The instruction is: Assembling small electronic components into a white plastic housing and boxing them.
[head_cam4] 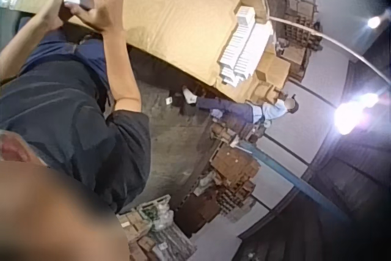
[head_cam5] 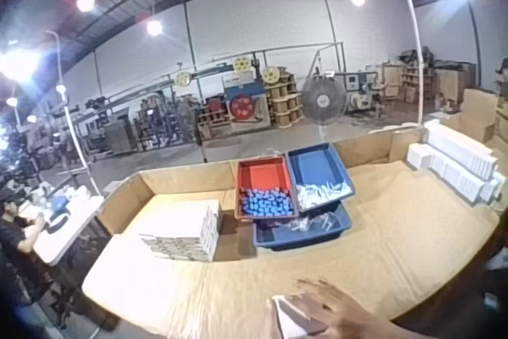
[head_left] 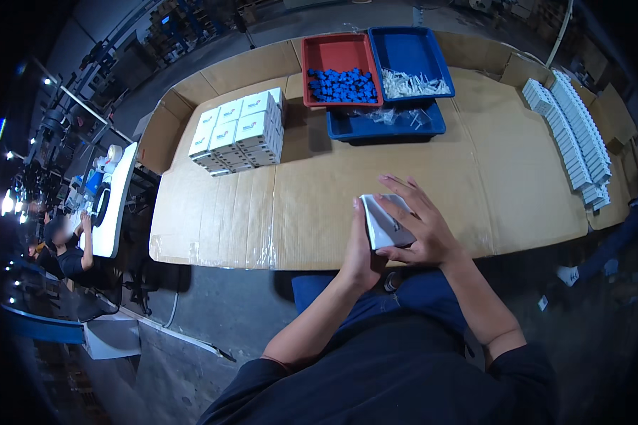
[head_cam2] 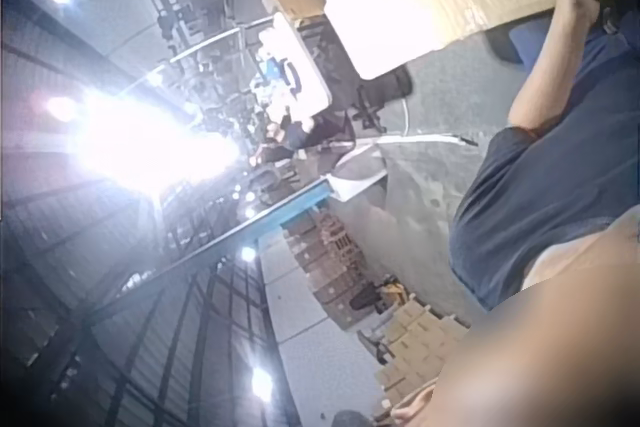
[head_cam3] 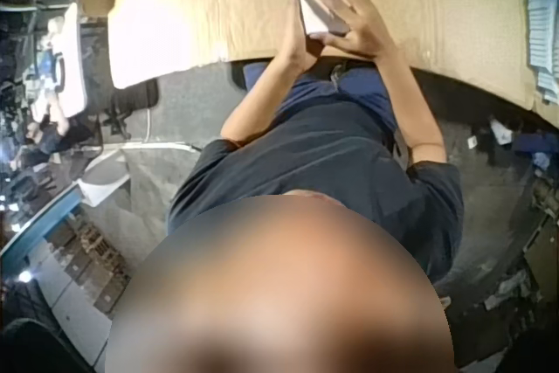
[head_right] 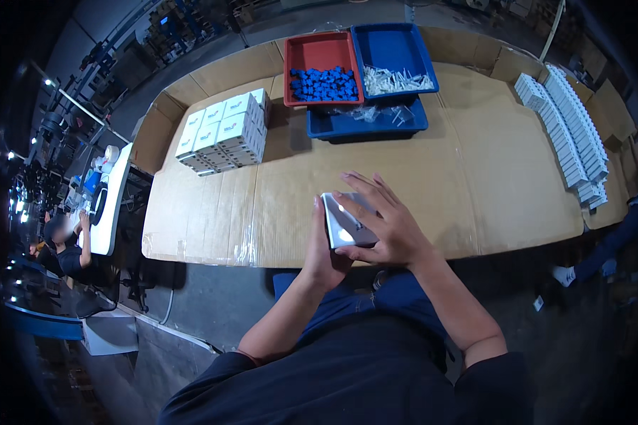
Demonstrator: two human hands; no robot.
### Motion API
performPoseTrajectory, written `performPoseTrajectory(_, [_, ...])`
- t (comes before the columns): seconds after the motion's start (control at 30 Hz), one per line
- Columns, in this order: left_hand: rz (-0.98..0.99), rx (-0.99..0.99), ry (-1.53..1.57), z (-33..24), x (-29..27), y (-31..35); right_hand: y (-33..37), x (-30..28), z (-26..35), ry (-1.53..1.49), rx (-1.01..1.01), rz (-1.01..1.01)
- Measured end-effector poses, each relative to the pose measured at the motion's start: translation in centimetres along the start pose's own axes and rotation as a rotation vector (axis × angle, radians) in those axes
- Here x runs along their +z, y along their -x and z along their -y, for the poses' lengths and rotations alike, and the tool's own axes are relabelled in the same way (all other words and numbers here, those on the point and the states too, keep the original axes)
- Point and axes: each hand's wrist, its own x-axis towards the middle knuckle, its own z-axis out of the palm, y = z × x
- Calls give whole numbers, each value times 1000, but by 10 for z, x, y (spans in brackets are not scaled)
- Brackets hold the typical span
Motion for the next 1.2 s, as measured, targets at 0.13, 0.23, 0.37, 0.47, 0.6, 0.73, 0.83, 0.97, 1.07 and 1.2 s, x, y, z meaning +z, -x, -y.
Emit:
performPoseTrajectory(0.13, [92,-46,20,1,10,18,7,1,10,-65,-67,-33])
performPoseTrajectory(0.23, [85,-3,16,9,13,27,15,4,16,-60,-102,-139])
performPoseTrajectory(0.37, [72,-1,17,21,8,38,28,10,28,-115,-93,-210])
performPoseTrajectory(0.47, [100,-47,89,29,8,43,47,24,29,-389,109,-406])
performPoseTrajectory(0.6, [126,-93,157,31,15,45,43,6,29,-355,98,-317])
performPoseTrajectory(0.73, [130,-27,130,38,-1,24,42,12,20,-1047,461,-575])
performPoseTrajectory(0.83, [44,68,131,36,-18,12,44,6,4,-1346,644,-564])
performPoseTrajectory(0.97, [-18,270,3,55,-90,-36,81,36,-33,-1253,896,-511])
performPoseTrajectory(1.07, [-81,467,-296,55,-112,-54,94,49,-58,-1157,1102,-478])
performPoseTrajectory(1.2, [-122,649,-789,37,-132,-59,97,64,-97,-622,1077,-368])
